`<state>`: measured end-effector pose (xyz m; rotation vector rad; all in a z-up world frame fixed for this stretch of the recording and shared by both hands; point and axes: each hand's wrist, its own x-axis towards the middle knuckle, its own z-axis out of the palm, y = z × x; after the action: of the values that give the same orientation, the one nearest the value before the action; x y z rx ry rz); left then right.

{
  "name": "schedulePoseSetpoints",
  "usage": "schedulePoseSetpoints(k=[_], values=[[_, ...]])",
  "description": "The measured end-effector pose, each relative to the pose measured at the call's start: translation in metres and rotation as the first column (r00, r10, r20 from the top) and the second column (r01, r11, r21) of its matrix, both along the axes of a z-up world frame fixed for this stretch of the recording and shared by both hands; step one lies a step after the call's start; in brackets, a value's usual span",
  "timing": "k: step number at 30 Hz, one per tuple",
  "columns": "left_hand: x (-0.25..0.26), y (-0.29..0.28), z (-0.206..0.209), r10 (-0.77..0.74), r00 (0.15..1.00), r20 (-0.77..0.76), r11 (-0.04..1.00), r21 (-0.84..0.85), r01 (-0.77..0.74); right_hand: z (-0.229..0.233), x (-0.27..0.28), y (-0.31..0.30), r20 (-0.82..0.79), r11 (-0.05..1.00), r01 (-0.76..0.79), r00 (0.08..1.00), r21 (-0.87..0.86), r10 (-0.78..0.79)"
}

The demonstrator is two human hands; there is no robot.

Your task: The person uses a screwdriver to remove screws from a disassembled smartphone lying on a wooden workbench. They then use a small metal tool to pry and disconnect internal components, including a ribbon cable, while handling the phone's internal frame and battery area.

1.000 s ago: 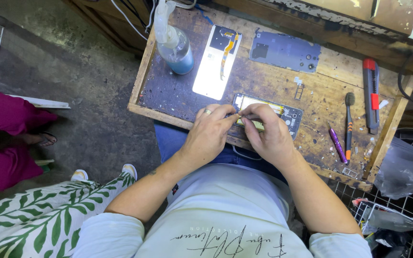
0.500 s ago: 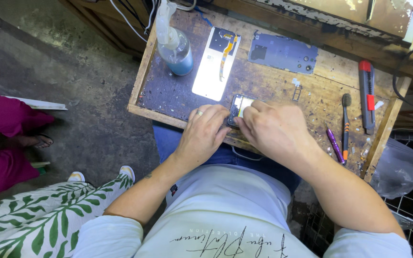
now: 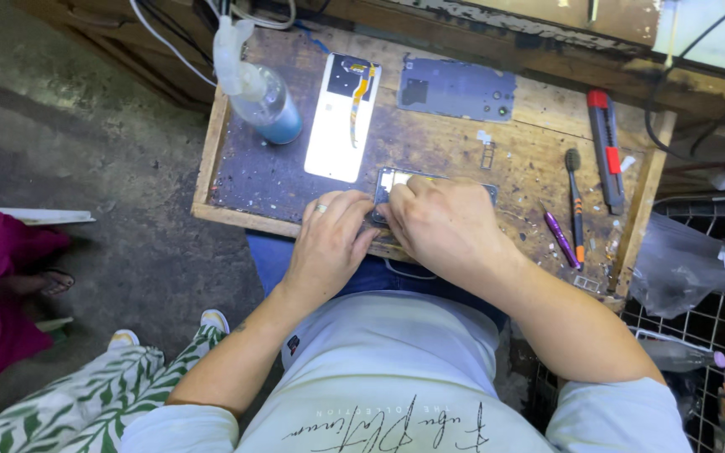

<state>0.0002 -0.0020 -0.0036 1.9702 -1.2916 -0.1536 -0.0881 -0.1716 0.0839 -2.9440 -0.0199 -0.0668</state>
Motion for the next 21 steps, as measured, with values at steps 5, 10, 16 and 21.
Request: schedulePoseSetpoints(k=[5,10,16,21], values=[[-0.0010,0.0007,-0.0019,-0.002,1.000,-0.004,1.000,0.006,0.002,-0.0016,-0.0012,-0.0014,-0.092,0.999,0.016,0.996,0.040,-0.013],[-0.0016,-0.0012,-0.0010,0.000,1.000,0.001,1.000,0.008,0.000,-0.0040,-0.0034,-0.0045,0.049,0.996,-0.066,0.997,0.065,0.062],[-0.0019,-0.0028,-0.0002,-0.009,1.000,0.005,0.997,0.071,0.008,-0.0025,-0.0034,-0.0026,-0.027,0.998,-0.060,0.998,0.026,0.060],[-0.0019,-0.0029,0.0016,-0.018,1.000,0.014,0.999,0.031,0.017,-0.0002,-0.0012,0.0001,-0.096,0.999,-0.022,0.995,-0.027,0.019]])
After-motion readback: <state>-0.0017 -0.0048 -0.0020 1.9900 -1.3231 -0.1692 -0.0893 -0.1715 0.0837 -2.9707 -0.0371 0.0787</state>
